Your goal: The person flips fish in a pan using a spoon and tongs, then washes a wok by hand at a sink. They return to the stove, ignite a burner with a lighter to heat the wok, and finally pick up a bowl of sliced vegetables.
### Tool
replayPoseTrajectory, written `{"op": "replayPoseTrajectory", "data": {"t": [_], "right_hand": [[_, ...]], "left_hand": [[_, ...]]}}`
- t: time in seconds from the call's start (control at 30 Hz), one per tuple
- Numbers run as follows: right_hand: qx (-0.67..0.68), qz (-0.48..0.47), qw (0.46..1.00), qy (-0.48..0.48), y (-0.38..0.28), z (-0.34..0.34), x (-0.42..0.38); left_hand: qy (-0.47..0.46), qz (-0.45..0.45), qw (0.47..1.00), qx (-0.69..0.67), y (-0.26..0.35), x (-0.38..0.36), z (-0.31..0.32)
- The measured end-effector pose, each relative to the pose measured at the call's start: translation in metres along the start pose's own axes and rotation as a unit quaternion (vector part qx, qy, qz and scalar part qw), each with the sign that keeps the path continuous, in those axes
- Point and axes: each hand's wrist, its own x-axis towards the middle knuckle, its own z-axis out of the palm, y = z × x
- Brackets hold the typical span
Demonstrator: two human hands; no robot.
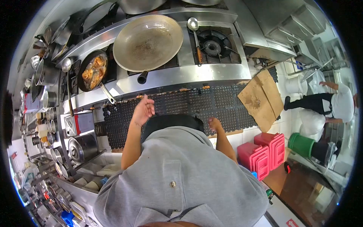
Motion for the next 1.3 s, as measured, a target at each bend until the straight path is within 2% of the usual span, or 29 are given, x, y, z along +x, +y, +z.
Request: {"op": "replayPoseTrajectory", "data": {"t": [0.1, 0.17, 0.2, 0.23, 0.3, 0.37, 0.4, 0.43, 0.47, 0.5, 0.53, 0.57, 0.67, 0.7, 0.8, 0.83, 0.87, 0.93, 0.97, 1.03, 1.07, 1.1, 1.13, 1.17, 1.2, 1.23, 1.27, 1.3], "right_hand": [[-0.069, -0.001, 0.997, -0.018, 0.002, 0.007, 0.006], [-0.129, -0.023, 0.99, -0.054, -0.006, 0.013, 0.009], [-0.109, -0.027, 0.993, -0.044, -0.005, 0.017, 0.007], [-0.089, -0.031, 0.995, -0.034, -0.004, 0.019, 0.006], [-0.162, -0.093, 0.979, -0.079, 0.009, 0.018, 0.026], [-0.296, -0.077, 0.945, -0.113, 0.059, 0.023, 0.092], [-0.327, -0.091, 0.933, -0.123, 0.055, 0.02, 0.098], [-0.338, -0.108, 0.926, -0.13, 0.036, 0.015, 0.092], [-0.341, -0.125, 0.921, -0.142, 0.021, 0.01, 0.087], [-0.354, -0.138, 0.912, -0.157, 0.003, 0.014, 0.085], [-0.376, -0.155, 0.896, -0.177, -0.01, 0.021, 0.091], [-0.393, -0.171, 0.883, -0.192, -0.025, 0.026, 0.097], [-0.439, -0.221, 0.844, -0.215, -0.079, 0.047, 0.111], [-0.448, -0.234, 0.834, -0.219, -0.093, 0.056, 0.113], [-0.474, -0.275, 0.802, -0.238, -0.129, 0.084, 0.105], [-0.481, -0.285, 0.792, -0.244, -0.137, 0.095, 0.102], [-0.491, -0.296, 0.781, -0.248, -0.143, 0.108, 0.1], [-0.501, -0.321, 0.762, -0.256, -0.155, 0.13, 0.092], [-0.505, -0.335, 0.751, -0.263, -0.159, 0.14, 0.087], [-0.516, -0.35, 0.734, -0.269, -0.16, 0.161, 0.083], [-0.519, -0.352, 0.731, -0.269, -0.16, 0.169, 0.084], [-0.517, -0.291, 0.765, -0.251, -0.16, 0.178, 0.09], [-0.513, -0.229, 0.795, -0.23, -0.163, 0.192, 0.091], [-0.507, -0.189, 0.806, -0.239, -0.179, 0.208, 0.065], [-0.511, -0.191, 0.803, -0.239, -0.174, 0.218, 0.068], [-0.514, -0.253, 0.774, -0.27, -0.16, 0.214, 0.096], [-0.513, -0.312, 0.74, -0.301, -0.152, 0.216, 0.11], [-0.518, -0.31, 0.738, -0.301, -0.152, 0.227, 0.104]], "left_hand": [[0.168, -0.034, 0.953, 0.251, -0.064, 0.001, -0.07], [0.279, -0.058, 0.894, 0.345, -0.123, -0.006, -0.134], [0.333, -0.065, 0.862, 0.376, -0.152, -0.018, -0.164], [0.363, -0.066, 0.861, 0.351, -0.171, -0.037, -0.182], [0.401, -0.161, 0.857, 0.282, -0.203, -0.07, -0.199], [0.431, -0.139, 0.861, 0.231, -0.229, -0.096, -0.203], [0.445, -0.116, 0.864, 0.206, -0.241, -0.113, -0.204], [0.434, -0.148, 0.839, 0.294, -0.236, -0.13, -0.19], [0.448, -0.048, 0.858, 0.247, -0.256, -0.138, -0.187], [0.458, 0.017, 0.796, 0.395, -0.283, -0.142, -0.202], [0.482, -0.081, 0.848, 0.205, -0.275, -0.15, -0.192], [0.498, -0.042, 0.859, 0.111, -0.259, -0.162, -0.169], [0.558, 0.007, 0.83, 0.005, -0.221, -0.198, -0.139], [0.584, 0.075, 0.807, -0.049, -0.22, -0.215, -0.143], [0.678, 0.237, 0.681, -0.147, -0.22, -0.291, -0.164], [0.705, 0.26, 0.642, -0.152, -0.217, -0.324, -0.173], [0.758, 0.259, 0.577, -0.159, -0.205, -0.358, -0.174], [0.793, 0.3, 0.488, -0.205, -0.207, -0.424, -0.2], [0.811, 0.293, 0.465, -0.2, -0.232, -0.459, -0.234], [0.863, 0.272, 0.387, -0.179, -0.233, -0.524, -0.249], [0.879, 0.24, 0.375, -0.17, -0.242, -0.555, -0.263], [0.894, 0.208, 0.363, -0.161, -0.255, -0.587, -0.277], [0.931, 0.145, 0.318, -0.106, -0.276, -0.617, -0.297], [0.966, 0.041, 0.253, -0.039, -0.284, -0.643, -0.301], [0.979, -0.057, 0.196, 0.024, -0.281, -0.665, -0.296], [0.976, -0.07, 0.208, -0.005, -0.298, -0.69, -0.305], [0.969, -0.153, 0.196, -0.01, -0.303, -0.709, -0.308], [0.959, -0.176, 0.216, -0.041, -0.308, -0.724, -0.309]]}}
